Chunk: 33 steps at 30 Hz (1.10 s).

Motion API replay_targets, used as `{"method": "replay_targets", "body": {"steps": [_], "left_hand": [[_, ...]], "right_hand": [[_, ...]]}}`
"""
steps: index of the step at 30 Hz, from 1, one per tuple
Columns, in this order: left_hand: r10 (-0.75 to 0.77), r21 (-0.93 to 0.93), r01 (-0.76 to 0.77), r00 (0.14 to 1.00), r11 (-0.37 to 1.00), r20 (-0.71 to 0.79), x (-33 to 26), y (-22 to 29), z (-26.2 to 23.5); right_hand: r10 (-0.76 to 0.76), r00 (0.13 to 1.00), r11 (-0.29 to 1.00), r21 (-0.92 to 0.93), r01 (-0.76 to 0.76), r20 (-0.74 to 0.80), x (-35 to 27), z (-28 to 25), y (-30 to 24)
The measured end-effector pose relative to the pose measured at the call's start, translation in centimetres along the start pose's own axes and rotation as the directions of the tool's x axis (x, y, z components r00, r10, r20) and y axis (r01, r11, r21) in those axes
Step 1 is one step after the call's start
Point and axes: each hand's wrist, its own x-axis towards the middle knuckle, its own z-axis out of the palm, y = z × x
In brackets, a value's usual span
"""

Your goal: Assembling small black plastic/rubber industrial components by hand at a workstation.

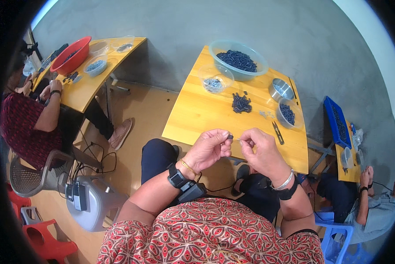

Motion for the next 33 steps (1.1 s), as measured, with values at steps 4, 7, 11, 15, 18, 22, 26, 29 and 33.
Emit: {"method": "replay_targets", "body": {"steps": [4,7,11,15,18,22,26,29,33], "left_hand": [[-0.013,-0.034,0.015,0.999,0.999,0.046,-0.1,-0.2,0.0],[-0.024,-0.056,0.027,0.998,0.998,0.062,-0.2,-0.2,-0.3],[0.085,0.098,-0.085,0.996,0.992,0.004,-0.1,-0.4,0.2],[0.102,0.165,-0.100,0.995,0.981,-0.004,-0.1,0.0,0.9],[0.104,0.182,-0.097,0.994,0.978,-0.025,-0.1,0.0,1.0],[0.119,0.146,-0.113,0.992,0.983,-0.037,0.0,-0.6,0.8],[0.054,0.126,-0.053,0.999,0.991,-0.004,0.2,-0.9,0.0],[0.037,0.167,-0.030,0.999,0.985,-0.038,0.0,-0.6,-0.1],[0.082,0.148,-0.070,0.994,0.987,-0.074,0.0,-0.3,0.6]], "right_hand": [[-0.004,1.000,1.000,-0.007,0.004,-0.006,0.1,0.2,-0.6],[-0.021,1.000,0.999,-0.037,0.021,0.002,0.2,0.3,-0.8],[0.003,0.999,1.000,0.010,-0.002,-0.039,0.2,0.3,-0.6],[0.024,0.997,0.997,0.077,-0.019,-0.070,0.1,0.9,0.3],[0.088,0.995,0.985,0.155,-0.081,-0.037,-0.1,1.8,1.0],[0.104,0.994,0.954,0.283,-0.096,-0.015,-0.5,2.8,0.7],[0.052,0.996,0.983,0.179,-0.039,-0.072,-0.9,3.4,1.6],[0.010,0.996,0.996,0.086,-0.002,-0.092,-1.0,3.0,2.1],[-0.030,0.995,0.999,0.018,0.032,-0.099,-0.7,1.8,2.0]]}}
